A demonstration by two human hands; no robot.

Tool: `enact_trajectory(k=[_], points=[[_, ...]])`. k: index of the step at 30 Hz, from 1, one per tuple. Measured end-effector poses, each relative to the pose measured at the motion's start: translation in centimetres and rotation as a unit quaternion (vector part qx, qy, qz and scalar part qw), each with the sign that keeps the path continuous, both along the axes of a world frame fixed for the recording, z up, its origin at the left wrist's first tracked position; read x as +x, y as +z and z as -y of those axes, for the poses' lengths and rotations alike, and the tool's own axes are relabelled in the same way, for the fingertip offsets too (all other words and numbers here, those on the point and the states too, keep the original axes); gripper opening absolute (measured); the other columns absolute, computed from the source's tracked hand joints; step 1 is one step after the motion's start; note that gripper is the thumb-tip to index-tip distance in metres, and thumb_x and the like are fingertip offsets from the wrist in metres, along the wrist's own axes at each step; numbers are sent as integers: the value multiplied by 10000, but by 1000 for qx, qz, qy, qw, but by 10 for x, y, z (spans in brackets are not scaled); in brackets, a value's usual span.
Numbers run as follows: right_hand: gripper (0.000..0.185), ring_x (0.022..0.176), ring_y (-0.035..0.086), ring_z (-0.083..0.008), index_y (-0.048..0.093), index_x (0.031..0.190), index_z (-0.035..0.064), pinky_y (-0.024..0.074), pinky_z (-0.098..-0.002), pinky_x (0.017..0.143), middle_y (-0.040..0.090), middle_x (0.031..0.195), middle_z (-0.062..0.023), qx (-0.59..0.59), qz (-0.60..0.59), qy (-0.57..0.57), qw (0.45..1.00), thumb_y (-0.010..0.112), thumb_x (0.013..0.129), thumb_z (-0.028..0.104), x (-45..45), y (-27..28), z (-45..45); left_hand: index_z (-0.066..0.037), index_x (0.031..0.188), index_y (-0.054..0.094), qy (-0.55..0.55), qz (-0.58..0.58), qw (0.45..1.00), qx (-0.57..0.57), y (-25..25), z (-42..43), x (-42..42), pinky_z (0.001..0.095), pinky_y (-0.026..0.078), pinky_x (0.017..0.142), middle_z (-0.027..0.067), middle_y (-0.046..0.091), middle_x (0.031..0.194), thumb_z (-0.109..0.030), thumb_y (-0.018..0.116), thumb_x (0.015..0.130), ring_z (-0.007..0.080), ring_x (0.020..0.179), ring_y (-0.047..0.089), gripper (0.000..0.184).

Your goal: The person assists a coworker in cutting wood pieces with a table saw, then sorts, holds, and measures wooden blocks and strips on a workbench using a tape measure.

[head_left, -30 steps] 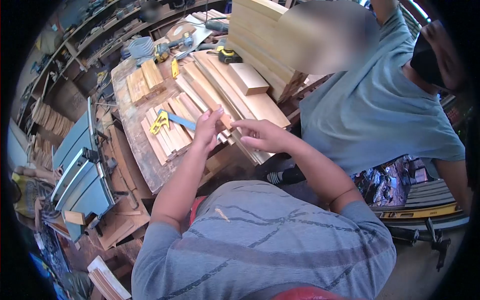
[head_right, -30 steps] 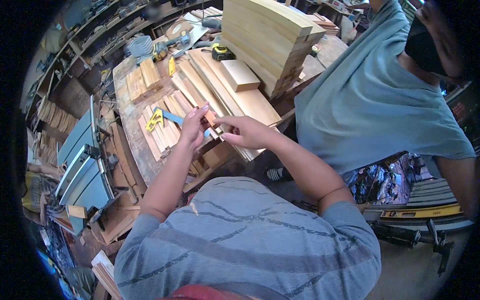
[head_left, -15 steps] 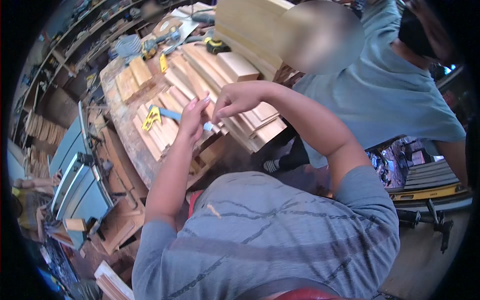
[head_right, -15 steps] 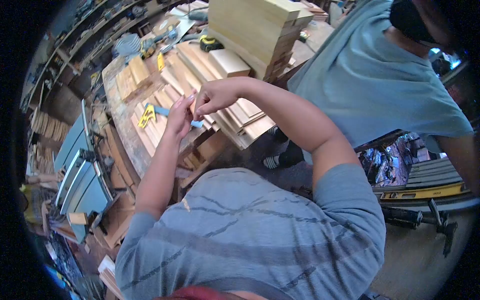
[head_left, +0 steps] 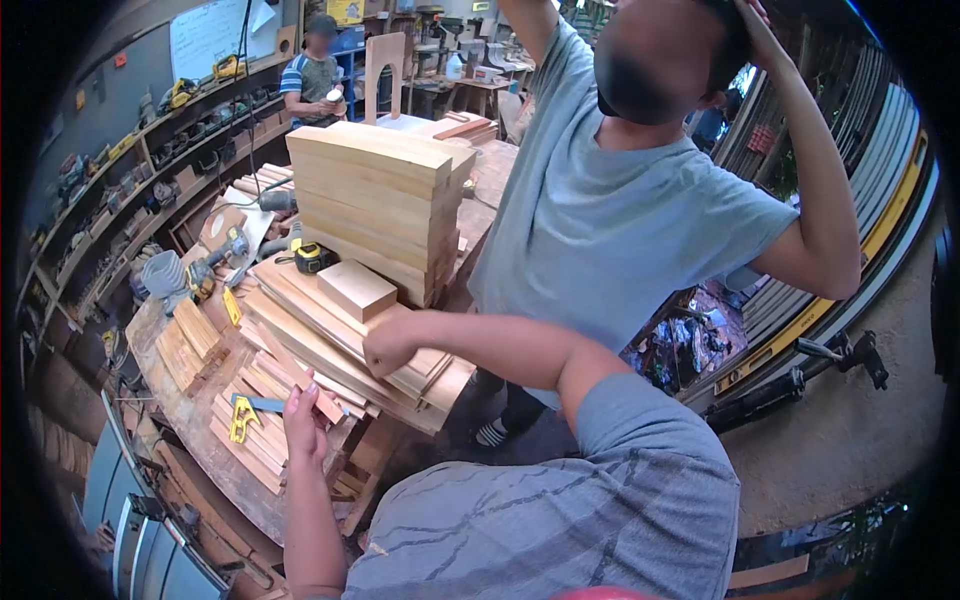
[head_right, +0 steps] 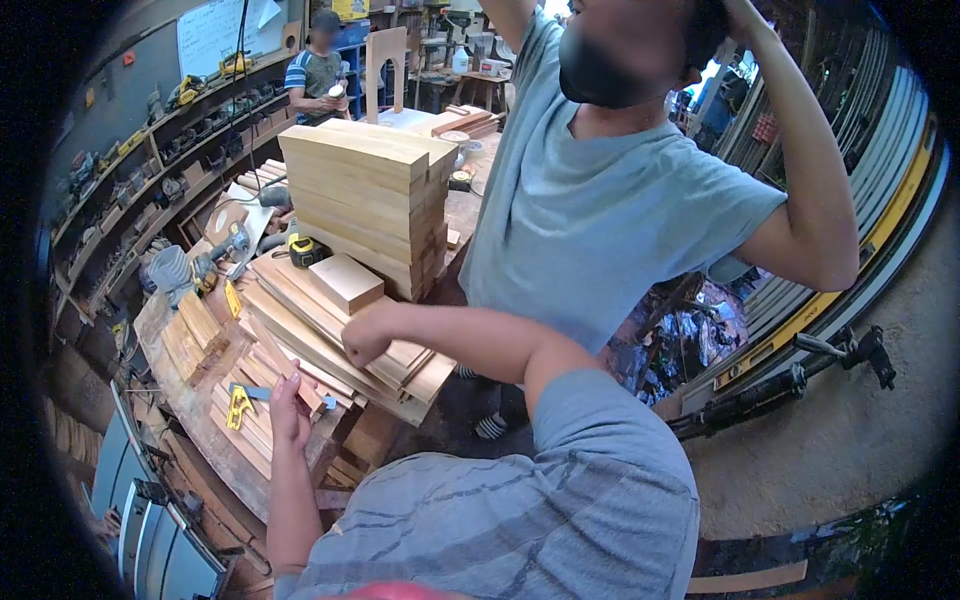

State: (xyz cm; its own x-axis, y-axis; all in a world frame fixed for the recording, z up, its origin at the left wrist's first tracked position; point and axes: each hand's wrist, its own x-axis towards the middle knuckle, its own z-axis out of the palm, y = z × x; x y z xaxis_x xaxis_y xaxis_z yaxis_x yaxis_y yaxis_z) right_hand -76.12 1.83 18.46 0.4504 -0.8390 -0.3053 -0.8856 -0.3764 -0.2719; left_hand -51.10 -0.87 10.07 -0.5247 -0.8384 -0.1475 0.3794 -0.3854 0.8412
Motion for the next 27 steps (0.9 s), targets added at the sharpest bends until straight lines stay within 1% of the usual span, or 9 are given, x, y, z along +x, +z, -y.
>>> enact_trajectory(k=[2,6,13,16,18,19,21,24,27], points=[[259,674,622,-337,699,780,35,475,-457,627,663,748,-196,33,58,70,995,569,790,259,2,-21,-7,-12,1359,460,14,6,1000,4,1,-2,2,312,546,759,49,588,987,-193,578,950,153,849,624,463],[242,620,558,-335,669,799,11,437,-447,622,626,709,-194,130,72,14,989,557,829,224,5,-48,-28,-11,1353,459,28,9,999,16,-10,3,2,305,557,709,49,587,932,-187,566,955,155,812,632,449],[234,767,649,-314,716,930,27,501,-395,712,699,866,-166,68,159,56,983,564,876,196,8,-56,-47,-12,1359,453,31,13,999,13,-10,3,1,300,561,682,52,587,898,-218,581,957,154,804,639,469],[282,853,668,-317,700,1106,55,517,-368,761,710,970,-162,-53,319,8,946,549,897,170,27,-43,-57,-14,1359,454,23,1,1000,10,-8,6,-2,304,564,685,68,597,909,-227,583,956,155,818,638,474],[435,773,655,-317,567,1341,104,505,-379,725,693,867,-165,-83,380,6,921,530,911,159,44,-33,-67,-1,1377,430,30,-14,999,13,-3,5,-4,299,550,712,60,589,941,-203,571,959,153,833,626,485],[435,773,655,-317,567,1341,104,505,-379,725,693,867,-165,-82,381,8,921,530,911,159,50,-23,-69,13,1394,406,35,-32,999,15,-1,6,-5,293,535,739,52,580,974,-179,559,961,150,848,614,497],[651,684,623,-321,296,1526,158,489,-389,684,641,751,-153,-7,322,27,946,521,915,154,60,-2,-77,20,1395,402,32,-35,999,14,-5,10,-2,294,534,742,53,580,977,-173,557,962,156,850,613,499],[784,624,589,-326,93,1570,200,477,-409,656,584,682,-146,-10,313,53,948,517,912,150,67,-7,-72,23,1400,396,39,-37,998,11,1,11,-2,296,534,746,54,579,988,-167,557,962,161,853,612,504],[818,629,591,-339,25,1569,198,478,-418,656,597,702,-158,-28,263,55,963,511,912,164,73,-14,-70,9,1405,400,46,-33,998,13,7,10,2,296,536,754,54,578,1002,-176,566,959,158,860,613,511]])
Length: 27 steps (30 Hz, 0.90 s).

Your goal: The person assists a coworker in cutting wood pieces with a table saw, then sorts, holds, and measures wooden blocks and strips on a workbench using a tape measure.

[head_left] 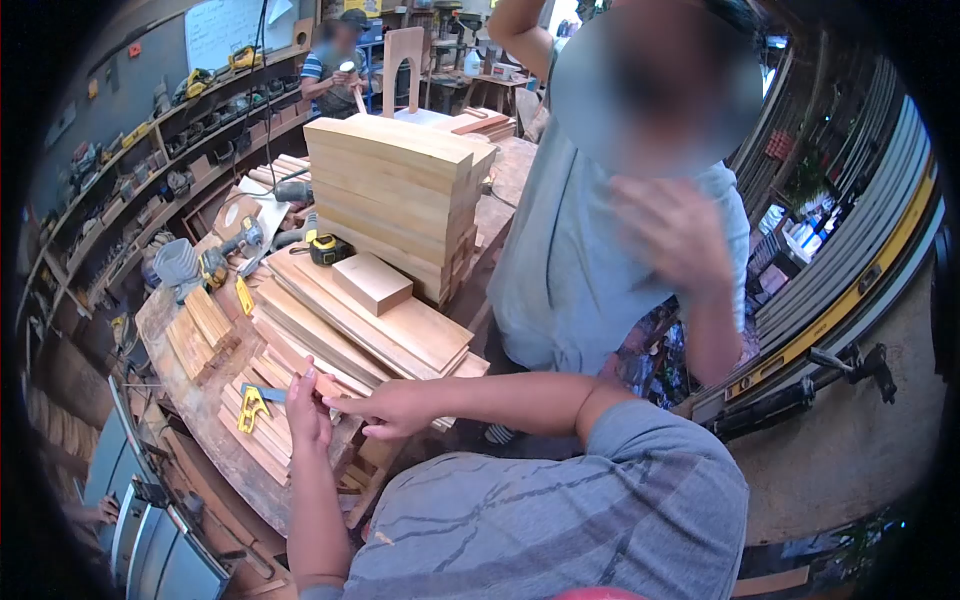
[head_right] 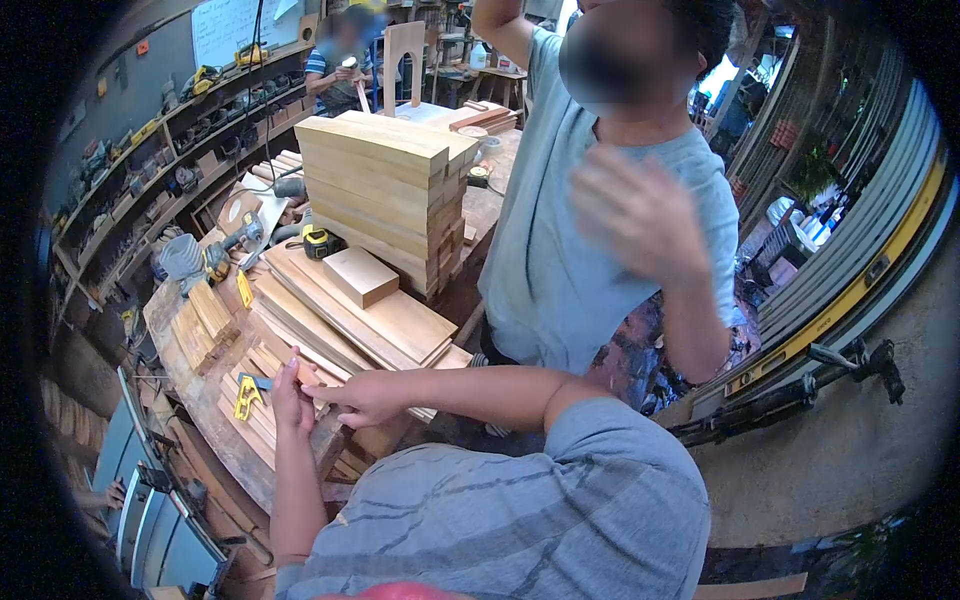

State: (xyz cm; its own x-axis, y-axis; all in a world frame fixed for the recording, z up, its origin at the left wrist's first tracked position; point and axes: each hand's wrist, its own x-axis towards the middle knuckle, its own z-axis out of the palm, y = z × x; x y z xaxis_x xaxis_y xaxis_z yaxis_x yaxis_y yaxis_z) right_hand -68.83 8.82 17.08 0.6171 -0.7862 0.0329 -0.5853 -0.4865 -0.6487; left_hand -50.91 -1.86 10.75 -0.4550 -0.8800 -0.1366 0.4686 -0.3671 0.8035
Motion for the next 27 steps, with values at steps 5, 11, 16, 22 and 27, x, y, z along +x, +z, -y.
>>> enact_trajectory(k=[5,11,16,22,27], points=[[796,650,590,-353,22,1566,161,475,-433,654,603,730,-177,19,-53,-96,994,495,927,208,-29,-20,-17,-19,1365,486,61,20,998,1,-14,10,16,297,563,736,75,608,964,-226,600,947,152,879,625,480],[780,700,605,-337,43,1557,103,486,-429,679,625,787,-190,129,-50,-100,985,495,933,227,-20,-8,-29,-20,1396,442,54,12,998,42,-26,5,27,324,541,797,73,609,944,-172,583,955,173,883,618,488],[801,689,607,-276,31,1556,91,496,-396,679,637,805,-155,64,36,-53,996,525,941,236,-17,-65,-24,-29,1311,489,42,14,998,35,-40,-7,29,336,538,797,80,620,1021,-171,580,959,183,923,632,390],[811,719,607,-251,95,1552,79,497,-380,693,625,825,-163,112,51,-53,991,573,918,245,-9,-70,-33,-54,1235,514,39,134,990,-18,-52,-29,70,328,547,762,62,656,983,-180,545,982,158,881,649,284],[761,687,546,-147,143,1553,85,472,-298,690,583,754,-75,203,20,-49,978,576,933,169,7,-64,-28,-51,1203,526,109,218,969,-24,-73,-45,153,312,542,704,62,666,930,-182,536,989,153,809,653,252]])
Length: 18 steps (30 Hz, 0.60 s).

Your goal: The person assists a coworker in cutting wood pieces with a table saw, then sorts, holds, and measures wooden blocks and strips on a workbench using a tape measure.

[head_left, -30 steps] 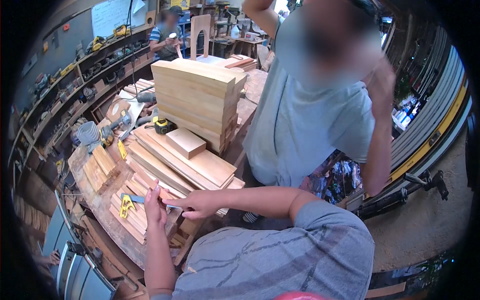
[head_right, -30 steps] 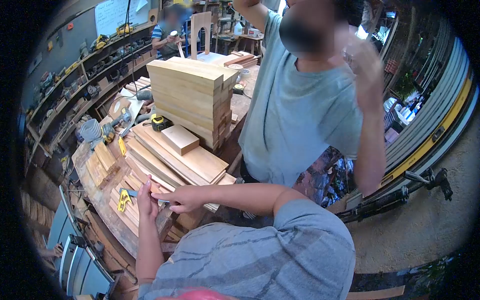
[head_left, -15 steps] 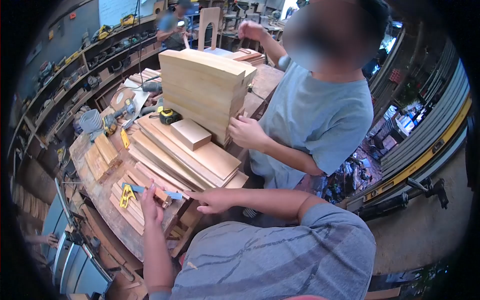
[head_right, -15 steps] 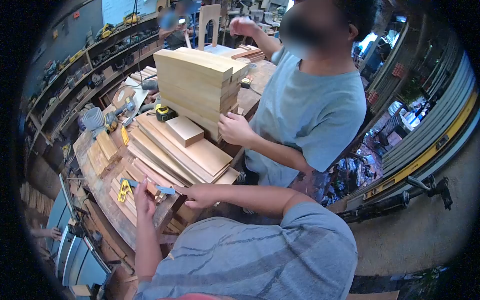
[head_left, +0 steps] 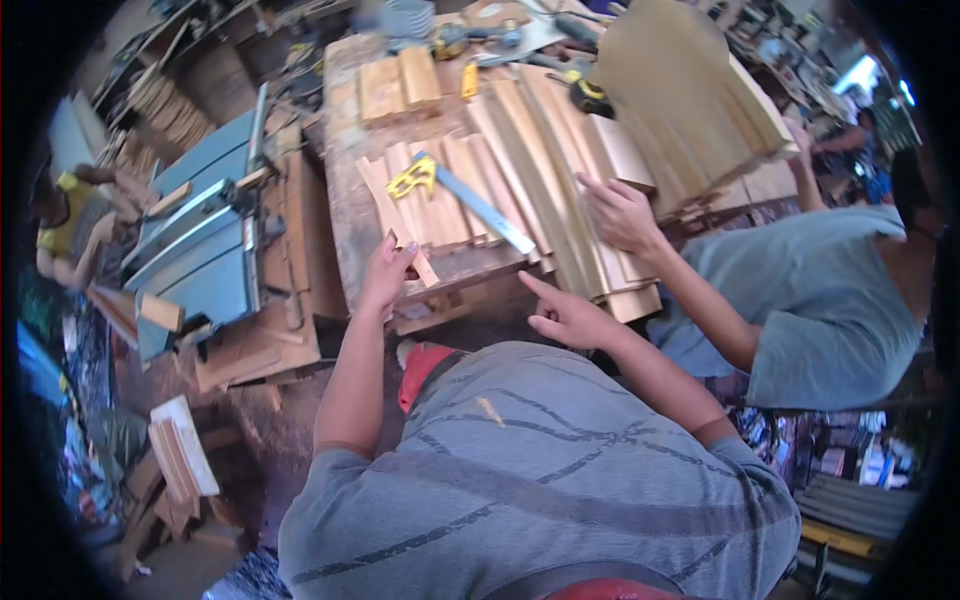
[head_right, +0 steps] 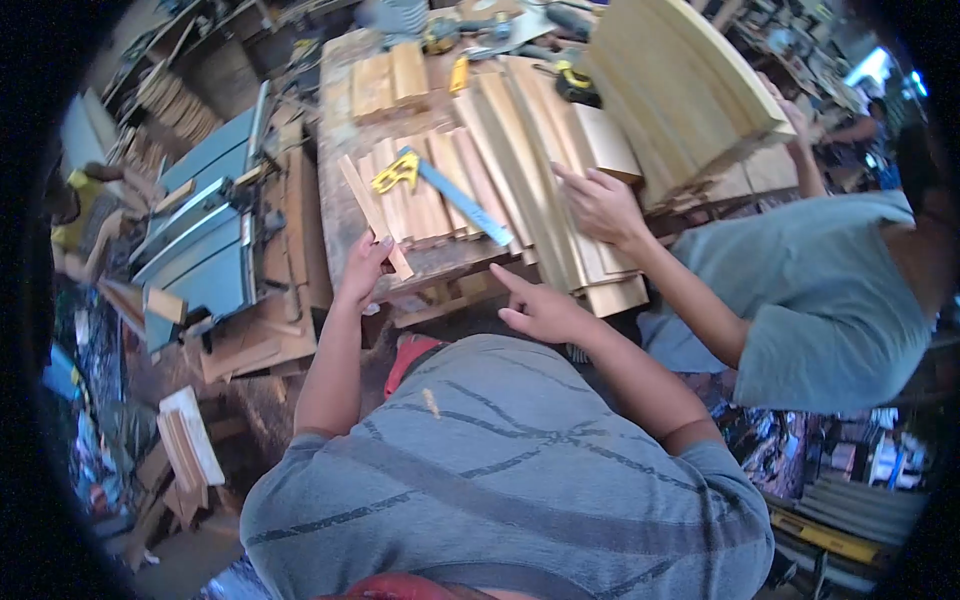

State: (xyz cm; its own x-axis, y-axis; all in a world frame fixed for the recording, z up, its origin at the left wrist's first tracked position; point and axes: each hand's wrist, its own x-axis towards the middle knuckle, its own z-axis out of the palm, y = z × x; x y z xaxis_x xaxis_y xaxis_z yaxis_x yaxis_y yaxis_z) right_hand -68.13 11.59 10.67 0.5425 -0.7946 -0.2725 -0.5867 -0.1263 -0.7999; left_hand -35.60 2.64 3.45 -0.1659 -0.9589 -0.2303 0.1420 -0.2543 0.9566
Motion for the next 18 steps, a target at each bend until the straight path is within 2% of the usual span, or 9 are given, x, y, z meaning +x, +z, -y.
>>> enact_trajectory(k=[4,6,8,10,12,14,16,18], points=[[755,683,541,-143,166,1550,87,467,-297,678,586,753,-79,33,14,20,999,584,925,161,24,-5,9,-48,1174,538,38,67,997,32,-10,-3,54,304,534,718,64,664,950,-195,536,993,153,829,652,233],[740,680,537,-145,194,1544,88,469,-305,679,589,753,-80,46,23,23,998,587,921,154,43,-13,16,-46,1176,556,22,95,993,68,-16,7,73,311,535,738,62,665,970,-193,532,994,160,861,656,234],[717,676,533,-146,227,1536,88,470,-303,680,593,758,-78,42,32,19,998,587,920,154,65,-20,25,-45,1227,575,-1,122,991,60,-17,20,77,321,540,766,65,665,1058,-201,553,982,162,920,649,291],[708,712,578,-205,252,1525,84,480,-344,709,608,784,-117,66,16,13,998,601,919,194,88,-19,37,-46,1235,575,-43,103,992,61,-35,44,79,327,544,753,69,666,1078,-215,573,972,163,921,646,313],[701,706,570,-196,262,1524,92,478,-339,708,605,779,-110,59,21,15,998,602,919,194,109,-26,49,-78,1222,599,-72,157,982,81,-15,61,67,327,528,781,51,673,1076,-240,564,980,139,933,631,292],[694,700,562,-187,272,1522,100,476,-335,706,601,773,-103,54,30,26,998,603,919,194,130,-30,59,-70,1208,605,-84,142,984,69,-54,87,62,341,548,719,62,679,1064,-247,597,966,147,877,644,299],[687,691,547,-175,290,1519,120,475,-332,705,595,766,-92,57,20,-18,998,610,916,189,148,-28,69,-54,1220,583,-100,302,948,14,-52,95,56,332,557,673,104,687,1026,-253,643,933,142,844,661,354],[676,688,535,-171,308,1514,128,473,-326,706,592,766,-84,55,24,-31,998,614,913,167,163,-30,77,-47,1269,539,-98,378,920,-24,-37,95,56,387,553,753,197,682,1016,-271,664,907,249,903,684,444]])
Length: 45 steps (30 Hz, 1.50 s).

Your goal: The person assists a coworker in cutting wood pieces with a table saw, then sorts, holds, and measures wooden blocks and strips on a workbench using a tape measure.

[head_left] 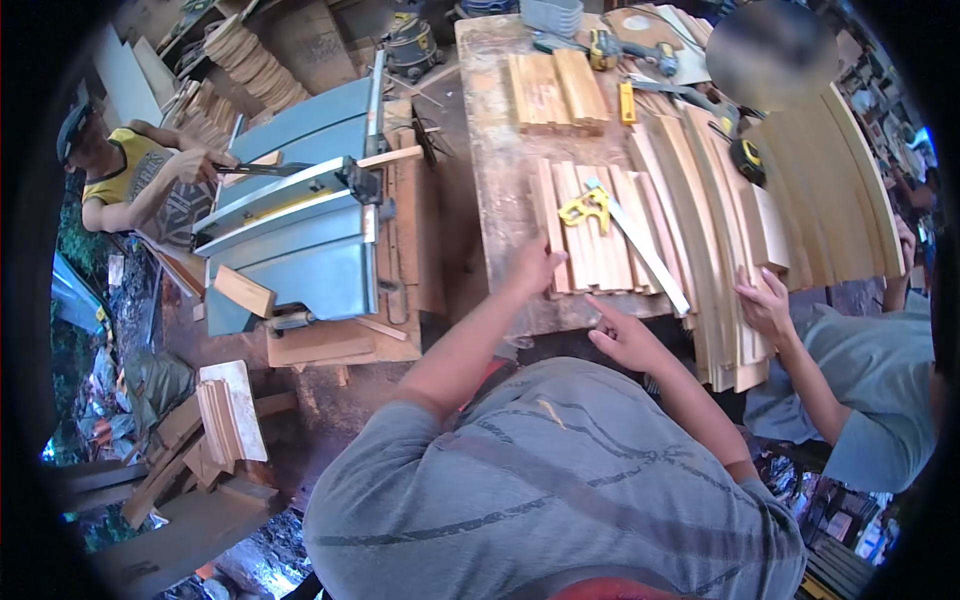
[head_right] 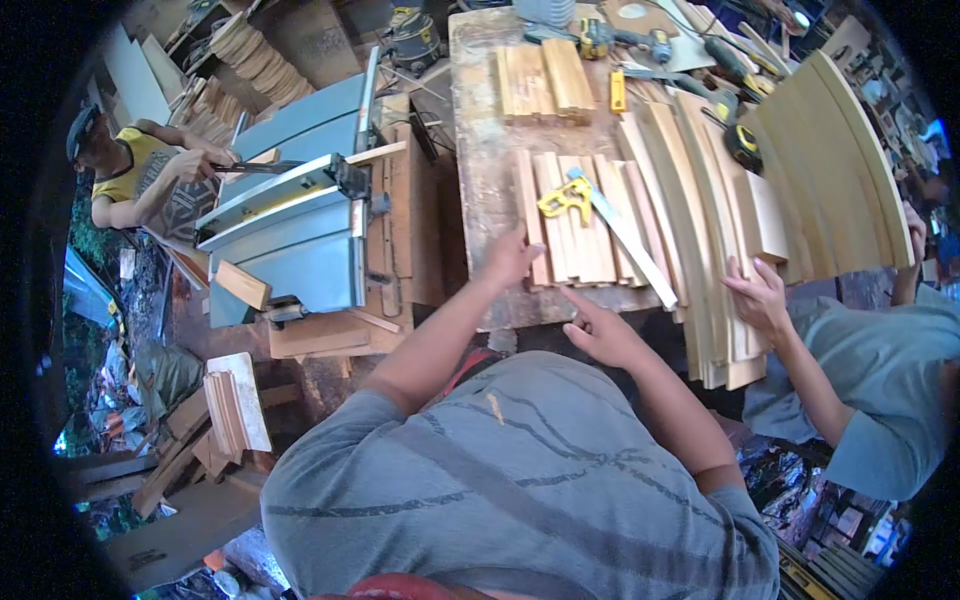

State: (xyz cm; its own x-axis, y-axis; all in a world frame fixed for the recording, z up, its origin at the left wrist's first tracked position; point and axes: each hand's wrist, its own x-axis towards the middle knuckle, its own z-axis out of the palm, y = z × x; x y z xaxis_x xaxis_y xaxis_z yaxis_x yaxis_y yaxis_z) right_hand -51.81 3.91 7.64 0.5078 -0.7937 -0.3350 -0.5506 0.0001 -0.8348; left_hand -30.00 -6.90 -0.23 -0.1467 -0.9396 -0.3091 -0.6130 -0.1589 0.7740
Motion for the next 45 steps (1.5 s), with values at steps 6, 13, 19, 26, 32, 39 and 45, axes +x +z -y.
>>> enact_trajectory(k=[6,13,19,26,32,39,45], points=[[602,676,525,-149,390,1470,99,473,-308,681,588,753,-68,19,23,-58,998,612,912,131,28,-4,14,8,1191,571,88,43,992,-81,-28,41,67,428,541,775,227,678,989,-342,574,945,389,843,664,428],[554,725,604,-199,430,1433,90,502,-360,697,640,812,-128,23,-3,-113,993,596,912,181,32,2,17,-83,927,608,380,-637,667,-77,-106,190,242,247,450,545,9,566,754,-443,595,948,154,605,513,362],[515,951,665,-279,493,1379,79,521,-391,837,674,1025,-189,-29,-42,-152,987,600,911,264,19,0,11,112,1084,562,433,-642,631,-50,-111,238,230,396,575,894,185,645,1006,-235,618,953,294,918,655,376],[422,929,637,-266,557,1303,52,502,-394,835,669,1037,-182,-47,-6,-107,993,564,943,274,11,-13,14,68,1220,552,300,-526,794,57,-47,184,96,400,538,891,170,622,1116,-86,569,949,294,1008,622,312],[458,854,604,-206,520,1362,67,488,-368,799,658,949,-138,-61,66,-140,986,573,943,243,-3,-56,-3,-13,1343,444,155,-384,906,88,-9,97,79,289,518,677,96,647,1046,-72,654,906,161,871,635,488],[424,777,562,-170,567,1291,49,471,-352,733,633,871,-82,26,-2,-121,992,582,945,294,-29,-65,-26,-89,1336,484,113,-327,931,116,3,21,54,270,536,718,16,661,1002,-108,645,926,104,880,637,440],[463,779,536,-150,530,1332,65,454,-324,735,614,872,-76,10,41,-114,993,594,936,295,-47,-29,-42,-79,1348,499,113,-329,931,112,4,-1,28,273,546,748,22,670,1044,-89,609,947,106,911,644,416]])
